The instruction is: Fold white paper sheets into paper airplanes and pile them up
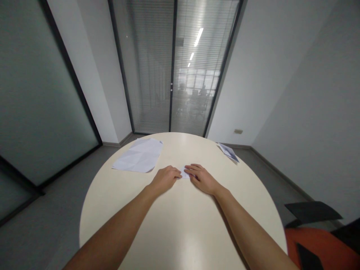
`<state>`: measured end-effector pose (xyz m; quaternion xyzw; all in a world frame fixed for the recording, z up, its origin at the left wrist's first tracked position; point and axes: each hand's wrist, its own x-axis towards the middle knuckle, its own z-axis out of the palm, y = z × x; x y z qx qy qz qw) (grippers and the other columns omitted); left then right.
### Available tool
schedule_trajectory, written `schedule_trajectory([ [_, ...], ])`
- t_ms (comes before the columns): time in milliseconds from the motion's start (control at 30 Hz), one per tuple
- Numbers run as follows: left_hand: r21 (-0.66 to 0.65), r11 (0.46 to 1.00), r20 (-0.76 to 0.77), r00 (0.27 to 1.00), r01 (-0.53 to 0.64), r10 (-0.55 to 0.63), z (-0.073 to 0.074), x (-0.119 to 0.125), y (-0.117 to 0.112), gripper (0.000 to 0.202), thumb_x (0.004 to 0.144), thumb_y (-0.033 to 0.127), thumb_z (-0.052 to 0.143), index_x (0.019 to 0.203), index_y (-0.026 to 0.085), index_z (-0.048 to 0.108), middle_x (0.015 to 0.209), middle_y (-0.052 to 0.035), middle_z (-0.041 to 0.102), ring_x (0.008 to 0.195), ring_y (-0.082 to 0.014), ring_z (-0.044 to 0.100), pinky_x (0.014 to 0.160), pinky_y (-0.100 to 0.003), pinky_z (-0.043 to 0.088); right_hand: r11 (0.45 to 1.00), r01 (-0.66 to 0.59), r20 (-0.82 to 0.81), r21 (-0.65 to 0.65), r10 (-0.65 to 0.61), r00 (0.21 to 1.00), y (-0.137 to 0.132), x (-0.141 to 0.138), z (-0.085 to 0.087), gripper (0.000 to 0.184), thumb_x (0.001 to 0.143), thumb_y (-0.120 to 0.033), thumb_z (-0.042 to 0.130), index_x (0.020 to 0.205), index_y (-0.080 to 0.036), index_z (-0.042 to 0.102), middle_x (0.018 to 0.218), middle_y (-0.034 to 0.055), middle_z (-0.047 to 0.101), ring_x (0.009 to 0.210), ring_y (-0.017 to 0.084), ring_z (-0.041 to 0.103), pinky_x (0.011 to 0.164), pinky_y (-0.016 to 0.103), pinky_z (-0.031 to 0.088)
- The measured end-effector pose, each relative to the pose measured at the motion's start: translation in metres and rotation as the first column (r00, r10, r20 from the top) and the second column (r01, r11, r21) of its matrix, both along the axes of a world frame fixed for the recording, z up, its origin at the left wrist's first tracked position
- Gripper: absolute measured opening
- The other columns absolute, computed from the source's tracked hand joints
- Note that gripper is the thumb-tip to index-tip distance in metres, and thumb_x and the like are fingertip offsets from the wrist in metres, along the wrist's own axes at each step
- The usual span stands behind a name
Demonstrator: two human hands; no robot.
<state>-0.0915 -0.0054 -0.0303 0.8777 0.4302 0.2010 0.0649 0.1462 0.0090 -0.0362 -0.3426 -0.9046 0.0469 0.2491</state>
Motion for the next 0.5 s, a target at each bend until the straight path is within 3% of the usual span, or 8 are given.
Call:
schedule_trajectory([
  [167, 0.064, 0.996, 0.045, 0.997, 0.058, -0.061, 0.0, 0.003, -0.004, 0.029, 0.092, 0.013, 0.053, 0.107, 0.025, 0.075, 0.116, -0.0017, 0.073, 0.114, -0.0201, 0.059, 0.099, -0.034, 0.05, 0.997, -0.023, -0.026, -0.073, 0.021, 0.999, -0.001, -0.005, -0.002, 0.039, 0.097, -0.019, 0.046, 0.131, -0.023, 0.065, 0.135, 0.0068, 0.065, 0.134, 0.024, 0.052, 0.118, 0.049, 0.036],
  [400, 0.069, 0.988, -0.003, 0.991, 0.137, -0.137, 0.002, 0.007, -0.009, 0.029, 0.095, 0.018, 0.049, 0.111, 0.025, 0.073, 0.125, -0.0026, 0.068, 0.117, -0.0201, 0.058, 0.103, -0.035, 0.049, 0.979, 0.028, -0.02, -0.201, -0.032, 0.999, 0.003, 0.003, -0.008, 0.044, 0.1, -0.028, 0.044, 0.143, -0.023, 0.055, 0.145, 0.0037, 0.057, 0.146, 0.028, 0.036, 0.121, 0.051, 0.032],
  [500, 0.073, 0.987, -0.026, 0.989, 0.144, -0.142, 0.005, 0.009, -0.011, 0.031, 0.096, 0.022, 0.049, 0.121, 0.026, 0.067, 0.124, -0.0038, 0.067, 0.116, -0.0212, 0.058, 0.102, -0.036, 0.049, 0.972, 0.04, -0.015, -0.233, -0.045, 0.999, 0.006, 0.005, -0.013, 0.046, 0.101, -0.025, 0.041, 0.144, -0.024, 0.054, 0.147, 0.0027, 0.055, 0.148, 0.027, 0.032, 0.122, 0.051, 0.031],
])
